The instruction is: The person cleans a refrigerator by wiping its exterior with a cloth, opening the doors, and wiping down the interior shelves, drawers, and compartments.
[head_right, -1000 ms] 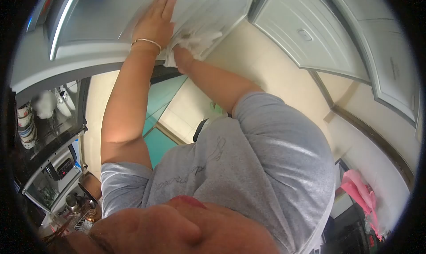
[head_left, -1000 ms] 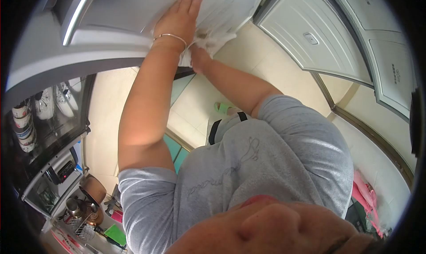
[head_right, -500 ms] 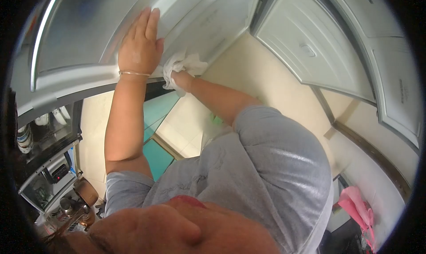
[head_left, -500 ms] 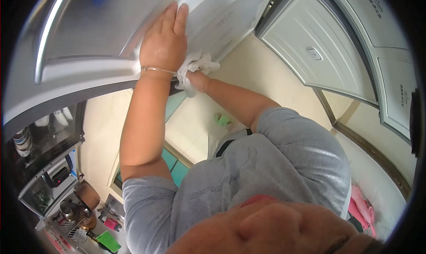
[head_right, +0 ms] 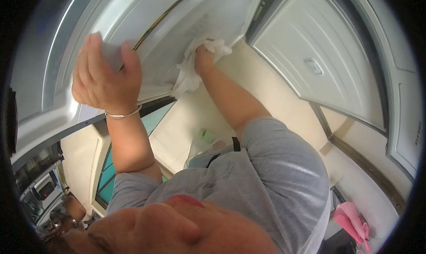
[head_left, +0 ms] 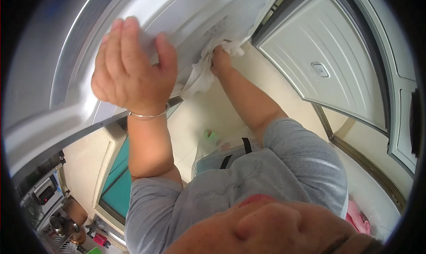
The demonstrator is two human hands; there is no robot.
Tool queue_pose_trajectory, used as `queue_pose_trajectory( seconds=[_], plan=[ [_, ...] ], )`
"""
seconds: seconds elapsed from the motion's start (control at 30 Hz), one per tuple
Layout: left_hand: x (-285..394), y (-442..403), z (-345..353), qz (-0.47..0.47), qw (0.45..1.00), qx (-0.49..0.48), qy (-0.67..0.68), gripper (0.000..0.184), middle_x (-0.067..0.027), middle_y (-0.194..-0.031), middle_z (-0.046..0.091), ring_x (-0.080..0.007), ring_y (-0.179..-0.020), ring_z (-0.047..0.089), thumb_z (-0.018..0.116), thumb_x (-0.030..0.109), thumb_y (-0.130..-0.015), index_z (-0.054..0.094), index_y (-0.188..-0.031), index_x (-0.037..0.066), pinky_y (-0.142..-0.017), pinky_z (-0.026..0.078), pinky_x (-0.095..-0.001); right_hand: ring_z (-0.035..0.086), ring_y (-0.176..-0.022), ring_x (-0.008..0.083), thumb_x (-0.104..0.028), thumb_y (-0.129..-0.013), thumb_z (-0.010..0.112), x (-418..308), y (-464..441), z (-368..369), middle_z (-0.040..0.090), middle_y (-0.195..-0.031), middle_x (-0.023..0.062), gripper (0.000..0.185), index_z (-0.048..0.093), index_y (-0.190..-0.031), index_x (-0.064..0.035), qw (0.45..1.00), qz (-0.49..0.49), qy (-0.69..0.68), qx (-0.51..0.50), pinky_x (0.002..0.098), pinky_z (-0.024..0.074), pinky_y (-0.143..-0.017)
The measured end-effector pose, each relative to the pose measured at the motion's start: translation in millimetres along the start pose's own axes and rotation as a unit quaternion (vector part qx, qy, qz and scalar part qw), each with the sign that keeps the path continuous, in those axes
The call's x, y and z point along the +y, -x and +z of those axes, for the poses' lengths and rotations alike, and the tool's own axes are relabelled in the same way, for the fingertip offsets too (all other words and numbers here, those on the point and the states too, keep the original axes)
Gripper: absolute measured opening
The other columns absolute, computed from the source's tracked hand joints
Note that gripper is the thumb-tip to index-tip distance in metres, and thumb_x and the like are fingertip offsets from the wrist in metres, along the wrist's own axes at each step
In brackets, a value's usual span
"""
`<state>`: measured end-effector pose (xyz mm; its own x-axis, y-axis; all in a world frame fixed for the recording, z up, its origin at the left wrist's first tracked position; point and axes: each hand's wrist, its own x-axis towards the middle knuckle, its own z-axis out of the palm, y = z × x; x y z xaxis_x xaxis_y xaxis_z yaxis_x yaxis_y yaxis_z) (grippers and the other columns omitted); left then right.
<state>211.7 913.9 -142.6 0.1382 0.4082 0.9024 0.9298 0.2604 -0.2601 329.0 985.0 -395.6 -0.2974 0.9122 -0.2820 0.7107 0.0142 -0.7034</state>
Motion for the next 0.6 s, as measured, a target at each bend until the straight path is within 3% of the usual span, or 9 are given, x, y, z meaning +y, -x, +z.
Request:
queue_pose_trajectory(
  seconds=[0.07,0.1,0.13,0.17,0.2,0.33,0.43,0.6],
  plan=[
    [0.6,-1.9,1.7,0.015,1.000,0.000,0.008,0.035,-0.0005,-0.105,0.065,-0.0204,-0.091,0.061,0.063,0.034,-0.080,0.065,-0.108,0.012,-0.076,0.047,-0.0292,0.055,-0.109,0.0371,-0.013,-0.088,0.052,24.3,-24.9,6.8,0.058,-0.117,0.0194,0.031,0.049,-0.117,-0.0037,0.994,0.018,-0.107,-0.005,0.0422,0.0464,-0.091],
    [0.6,-3.0,2.8,0.024,1.000,0.005,0.011,0.036,-0.0014,-0.105,0.065,-0.0204,-0.090,0.061,0.064,0.033,-0.080,0.064,-0.107,0.010,-0.075,0.049,-0.0289,0.055,-0.110,0.0358,-0.015,-0.089,0.052,38.6,-46.5,20.8,0.058,-0.119,0.0177,0.032,0.048,-0.119,-0.0044,0.963,0.020,-0.270,-0.010,0.0416,0.0461,-0.092],
    [0.1,-4.2,3.4,0.025,1.000,0.004,0.012,0.036,-0.0014,-0.105,0.065,-0.0204,-0.090,0.061,0.064,0.033,-0.080,0.064,-0.107,0.010,-0.075,0.049,-0.0289,0.055,-0.111,0.0345,-0.017,-0.091,0.051,50.5,-61.3,34.4,0.057,-0.121,0.0161,0.033,0.048,-0.121,-0.0051,0.853,0.052,-0.517,-0.050,0.0411,0.0459,-0.094],
    [-0.9,-5.1,3.8,0.038,0.999,0.009,0.019,0.036,-0.0025,-0.103,0.065,-0.0203,-0.088,0.062,0.064,0.031,-0.080,0.064,-0.107,0.009,-0.074,0.050,-0.0289,0.054,-0.112,0.0332,-0.019,-0.092,0.051,58.5,-69.3,45.8,0.056,-0.123,0.0144,0.033,0.047,-0.122,-0.0059,0.709,0.080,-0.698,-0.066,0.0405,0.0456,-0.095],
    [-1.1,-5.2,3.9,0.051,0.998,0.013,0.025,0.036,-0.0035,-0.102,0.065,-0.0202,-0.086,0.062,0.065,0.030,-0.079,0.064,-0.106,0.007,-0.073,0.051,-0.0288,0.052,-0.115,0.0301,-0.023,-0.095,0.048,38.8,-56.9,24.1,0.054,-0.127,0.0104,0.035,0.047,-0.126,-0.0077,0.544,0.174,-0.815,-0.096,0.0394,0.0443,-0.098],
    [-3.3,-4.3,3.6,0.075,0.997,0.018,0.005,0.036,-0.0048,-0.101,0.065,-0.0203,-0.084,0.063,0.065,0.029,-0.079,0.064,-0.106,0.005,-0.070,0.052,-0.0290,0.051,-0.116,0.0263,-0.027,-0.097,0.045,24.7,-31.9,1.0,0.054,-0.126,0.0061,0.036,0.046,-0.129,-0.0100,0.571,0.190,-0.792,-0.103,0.0402,0.0422,-0.102],
    [-3.3,-5.1,5.8,0.082,0.996,0.018,-0.004,0.036,-0.0052,-0.100,0.066,-0.0204,-0.081,0.063,0.066,0.028,-0.079,0.064,-0.106,0.004,-0.068,0.053,-0.0292,0.052,-0.115,0.0256,-0.028,-0.097,0.047,47.0,-18.8,4.2,0.054,-0.124,0.0061,0.036,0.046,-0.129,-0.0108,0.560,0.178,-0.804,-0.087,0.0414,0.0443,-0.099],
    [-0.8,-4.2,12.7,0.076,0.996,0.048,0.026,0.034,-0.0048,-0.098,0.066,-0.0209,-0.080,0.063,0.065,0.028,-0.078,0.066,-0.103,0.004,-0.068,0.052,-0.0293,0.057,-0.106,0.0235,-0.029,-0.095,0.053,75.1,20.3,-6.4,0.058,-0.117,0.0035,0.035,0.047,-0.126,-0.0138,0.592,0.188,-0.783,-0.046,0.0416,0.0498,-0.089]
  ],
)
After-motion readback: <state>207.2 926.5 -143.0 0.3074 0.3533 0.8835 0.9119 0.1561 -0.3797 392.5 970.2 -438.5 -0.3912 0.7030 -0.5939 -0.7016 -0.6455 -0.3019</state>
